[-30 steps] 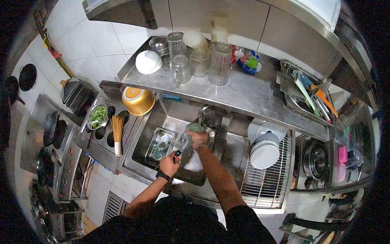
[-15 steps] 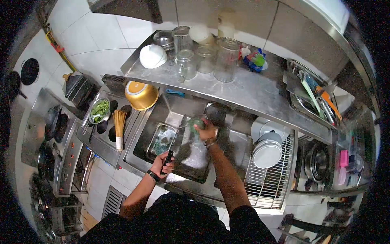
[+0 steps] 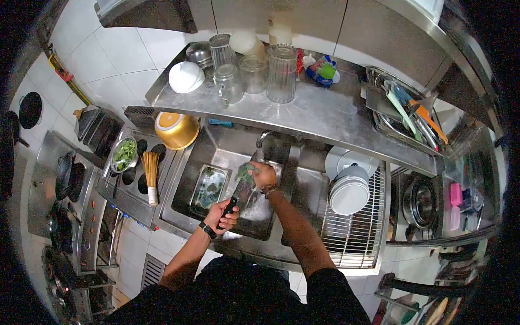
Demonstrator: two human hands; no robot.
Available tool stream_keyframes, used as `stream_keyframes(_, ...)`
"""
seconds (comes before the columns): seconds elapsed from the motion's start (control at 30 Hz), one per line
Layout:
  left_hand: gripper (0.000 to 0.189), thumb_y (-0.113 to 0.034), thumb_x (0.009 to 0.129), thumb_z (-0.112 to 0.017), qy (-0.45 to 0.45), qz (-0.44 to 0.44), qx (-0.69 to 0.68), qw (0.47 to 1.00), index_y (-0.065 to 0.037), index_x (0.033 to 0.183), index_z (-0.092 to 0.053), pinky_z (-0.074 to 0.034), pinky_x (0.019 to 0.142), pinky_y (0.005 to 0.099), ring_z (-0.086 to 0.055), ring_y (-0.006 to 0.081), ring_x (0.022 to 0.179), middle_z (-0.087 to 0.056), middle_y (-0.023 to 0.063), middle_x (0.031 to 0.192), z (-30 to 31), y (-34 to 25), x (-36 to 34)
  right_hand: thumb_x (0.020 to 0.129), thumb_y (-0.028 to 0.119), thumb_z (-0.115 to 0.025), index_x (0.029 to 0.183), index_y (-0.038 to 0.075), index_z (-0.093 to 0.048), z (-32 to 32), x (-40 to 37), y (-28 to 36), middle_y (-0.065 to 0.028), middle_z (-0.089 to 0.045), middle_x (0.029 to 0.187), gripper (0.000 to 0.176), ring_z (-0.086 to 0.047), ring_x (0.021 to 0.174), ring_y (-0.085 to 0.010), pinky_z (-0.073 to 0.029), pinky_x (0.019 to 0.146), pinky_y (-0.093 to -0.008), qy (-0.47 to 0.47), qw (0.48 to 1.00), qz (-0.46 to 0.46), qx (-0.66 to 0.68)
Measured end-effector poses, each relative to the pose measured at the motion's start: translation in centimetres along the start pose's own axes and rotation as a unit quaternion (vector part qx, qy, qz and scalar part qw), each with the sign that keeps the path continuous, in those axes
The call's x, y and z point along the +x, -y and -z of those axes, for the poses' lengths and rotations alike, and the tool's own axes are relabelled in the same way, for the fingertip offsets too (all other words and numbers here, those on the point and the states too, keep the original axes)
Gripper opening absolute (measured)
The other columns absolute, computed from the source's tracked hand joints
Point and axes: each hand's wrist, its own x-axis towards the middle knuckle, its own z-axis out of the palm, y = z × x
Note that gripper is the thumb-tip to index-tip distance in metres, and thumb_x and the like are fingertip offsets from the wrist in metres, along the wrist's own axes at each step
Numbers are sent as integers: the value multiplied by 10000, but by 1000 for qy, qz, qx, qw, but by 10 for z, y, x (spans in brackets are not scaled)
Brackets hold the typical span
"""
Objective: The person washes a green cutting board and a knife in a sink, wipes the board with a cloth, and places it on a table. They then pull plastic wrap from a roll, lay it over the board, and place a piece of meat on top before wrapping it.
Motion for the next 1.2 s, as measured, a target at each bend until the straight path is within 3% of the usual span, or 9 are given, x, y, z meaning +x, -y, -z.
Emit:
stream_keyframes(0.17,407,-447,985,-466,24,-21,-15,999,-54,904,-534,-328,339,221,-419,93,449,-461,12,651,10,-10,-20,813,191,-735,1142,133,-695,-25,-34,41,-191,-684,1069,336,-678,991,-340,-535,837,-414,89,995,-29,31)
stream_keyframes(0.5,484,-519,978,-424,-208,-105,-5,972,-56,874,-520,-216,296,206,-297,77,366,-423,14,604,-18,64,-236,767,374,-767,1148,136,-695,-147,27,31,-183,-680,1074,455,-660,971,-368,-506,889,-440,49,989,-138,3)
stream_keyframes(0.53,457,-507,987,-426,-183,-102,6,978,-63,929,-517,-264,318,215,-359,86,414,-418,11,604,-23,67,-254,787,397,-754,1174,154,-685,-162,30,23,-157,-692,1089,463,-661,1012,-319,-504,897,-426,42,984,-172,-3)
stream_keyframes(0.63,438,-480,993,-438,-329,-173,91,924,-55,968,-542,-304,346,244,-375,110,405,-440,18,608,-33,80,-272,858,443,-668,1171,138,-681,-233,26,-10,-123,-703,1096,437,-648,1050,-301,-500,900,-405,30,974,-226,-7)
stream_keyframes(0.67,415,-459,993,-455,-363,-191,134,902,-55,971,-547,-312,351,258,-387,121,404,-451,21,611,-38,80,-267,916,488,-554,1085,93,-681,-297,36,-98,-124,-704,989,448,-640,948,-310,-495,874,-425,94,969,-203,106)
stream_keyframes(0.83,247,-303,961,-586,-405,-245,206,857,-58,985,-563,-386,404,287,-486,153,477,-520,39,649,-23,65,-193,933,442,-534,1077,98,-650,-134,55,-86,-121,-694,944,390,-642,888,-293,-505,815,-411,4,940,-307,150)
stream_keyframes(0.93,220,-311,947,-619,-318,-207,134,916,-102,918,-561,-425,426,298,-507,142,499,-541,11,671,-18,38,-118,944,415,-522,1072,101,-632,-75,78,-86,-119,-689,918,356,-644,852,-282,-510,779,-402,5,930,-305,203)
stream_keyframes(1.03,235,-340,943,-627,-278,-194,181,923,-122,908,-547,-422,417,300,-504,137,489,-541,6,678,0,4,-27,954,387,-510,1067,104,-613,-47,95,-73,-117,-683,891,322,-645,816,-272,-516,744,-393,43,929,-290,224)
stream_keyframes(1.2,200,-263,985,-572,-319,-248,374,834,-97,943,-469,-417,441,331,-491,144,519,-520,14,717,-2,-23,96,971,341,-490,1059,109,-582,-33,66,-58,-114,-673,847,265,-648,756,-255,-526,684,-379,128,913,-285,262)
